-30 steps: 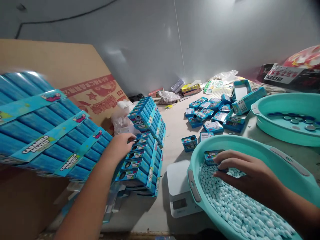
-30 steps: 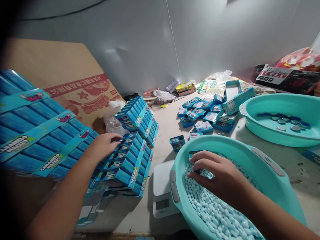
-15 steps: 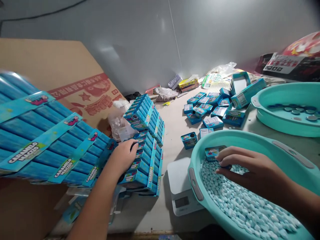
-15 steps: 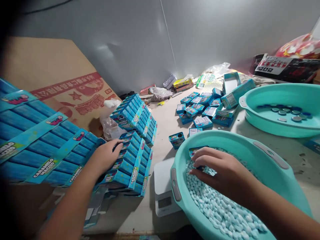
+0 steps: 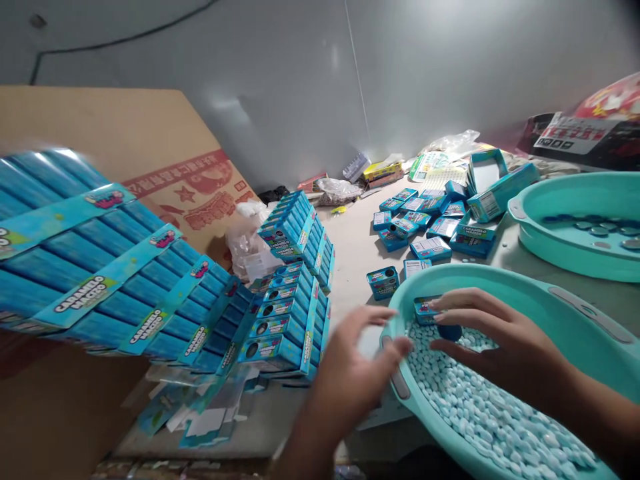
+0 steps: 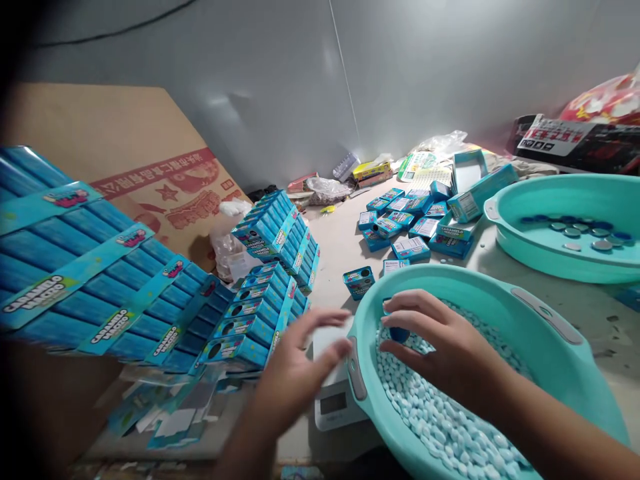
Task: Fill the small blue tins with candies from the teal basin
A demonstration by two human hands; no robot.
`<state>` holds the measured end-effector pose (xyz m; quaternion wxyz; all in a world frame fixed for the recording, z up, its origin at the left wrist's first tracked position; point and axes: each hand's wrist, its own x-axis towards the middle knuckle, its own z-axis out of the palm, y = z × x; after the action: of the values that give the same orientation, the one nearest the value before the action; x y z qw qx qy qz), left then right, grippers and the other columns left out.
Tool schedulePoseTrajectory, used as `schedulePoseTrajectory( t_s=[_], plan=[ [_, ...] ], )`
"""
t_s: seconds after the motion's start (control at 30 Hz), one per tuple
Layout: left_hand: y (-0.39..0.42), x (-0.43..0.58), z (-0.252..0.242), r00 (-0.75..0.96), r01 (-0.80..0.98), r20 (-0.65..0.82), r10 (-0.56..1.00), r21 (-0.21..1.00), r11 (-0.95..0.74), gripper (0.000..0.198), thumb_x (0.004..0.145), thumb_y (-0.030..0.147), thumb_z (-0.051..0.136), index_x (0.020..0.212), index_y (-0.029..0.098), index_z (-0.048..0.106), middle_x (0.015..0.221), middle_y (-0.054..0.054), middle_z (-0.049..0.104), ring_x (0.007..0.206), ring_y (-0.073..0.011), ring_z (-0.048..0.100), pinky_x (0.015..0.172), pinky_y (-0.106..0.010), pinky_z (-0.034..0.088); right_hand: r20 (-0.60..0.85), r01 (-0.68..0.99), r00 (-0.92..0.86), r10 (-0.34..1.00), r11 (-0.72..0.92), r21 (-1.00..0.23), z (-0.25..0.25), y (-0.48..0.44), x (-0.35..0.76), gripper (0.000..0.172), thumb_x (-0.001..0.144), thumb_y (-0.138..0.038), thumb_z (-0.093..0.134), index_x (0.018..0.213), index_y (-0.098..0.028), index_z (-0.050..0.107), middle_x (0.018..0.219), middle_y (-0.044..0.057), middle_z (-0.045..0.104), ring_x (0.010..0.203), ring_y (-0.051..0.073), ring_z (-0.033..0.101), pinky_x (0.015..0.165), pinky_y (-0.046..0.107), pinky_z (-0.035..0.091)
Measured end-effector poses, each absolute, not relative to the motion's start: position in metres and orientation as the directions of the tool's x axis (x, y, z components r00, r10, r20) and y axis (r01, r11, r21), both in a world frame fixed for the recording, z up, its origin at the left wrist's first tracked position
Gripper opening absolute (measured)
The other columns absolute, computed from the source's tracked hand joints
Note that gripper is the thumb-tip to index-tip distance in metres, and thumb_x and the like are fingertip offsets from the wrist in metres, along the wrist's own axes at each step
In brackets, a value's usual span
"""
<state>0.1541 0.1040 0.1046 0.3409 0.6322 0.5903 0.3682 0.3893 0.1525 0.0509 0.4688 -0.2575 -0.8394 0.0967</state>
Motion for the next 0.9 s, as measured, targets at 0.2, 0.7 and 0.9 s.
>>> schedulePoseTrajectory(
  t_s=[0.2, 0.7, 0.9],
  plan=[
    [0.108, 0.215, 0.07, 0.259, -0.072, -0.103, 0.96, 0.99, 0.125, 0.025, 0.079, 0.037, 0.078, 0.088, 0.014, 0.072, 0.086, -0.007, 0.071, 0.085, -0.0191, 0.065, 0.079, -0.028, 0.049, 0.752, 0.269, -0.482, 0.45, 0.892, -0.362, 0.044, 0.144, 0.383, 0.039, 0.092, -0.01, 0.06, 0.128, -0.024, 0.058, 0.124, 0.012, 0.066, 0.115, 0.02, 0.067, 0.093, 0.031, 0.059],
    [0.127, 0.071, 0.125, -0.287, 0.694, 0.016, 0.958, 0.692, 0.196, 0.025, 0.071, 0.04, 0.065, 0.085, 0.019, 0.068, 0.088, -0.004, 0.071, 0.091, -0.022, 0.066, 0.085, -0.031, 0.05, 0.701, 0.374, -0.505, 0.503, 0.86, -0.348, 0.054, 0.141, 0.39, 0.04, 0.093, -0.022, 0.064, 0.131, -0.024, 0.055, 0.139, 0.014, 0.06, 0.124, 0.026, 0.063, 0.096, 0.043, 0.059],
    [0.177, -0.027, 0.151, -0.423, 0.722, -0.239, 0.874, 0.495, 0.484, 0.042, 0.049, 0.048, 0.081, 0.069, 0.019, 0.059, 0.073, -0.006, 0.067, 0.084, -0.0273, 0.067, 0.065, -0.03, 0.051, 0.743, 0.397, -0.42, 0.521, 0.842, -0.366, 0.058, 0.151, 0.397, 0.042, 0.091, -0.027, 0.068, 0.131, -0.023, 0.054, 0.135, 0.014, 0.061, 0.125, 0.027, 0.061, 0.101, 0.043, 0.056]
  ],
)
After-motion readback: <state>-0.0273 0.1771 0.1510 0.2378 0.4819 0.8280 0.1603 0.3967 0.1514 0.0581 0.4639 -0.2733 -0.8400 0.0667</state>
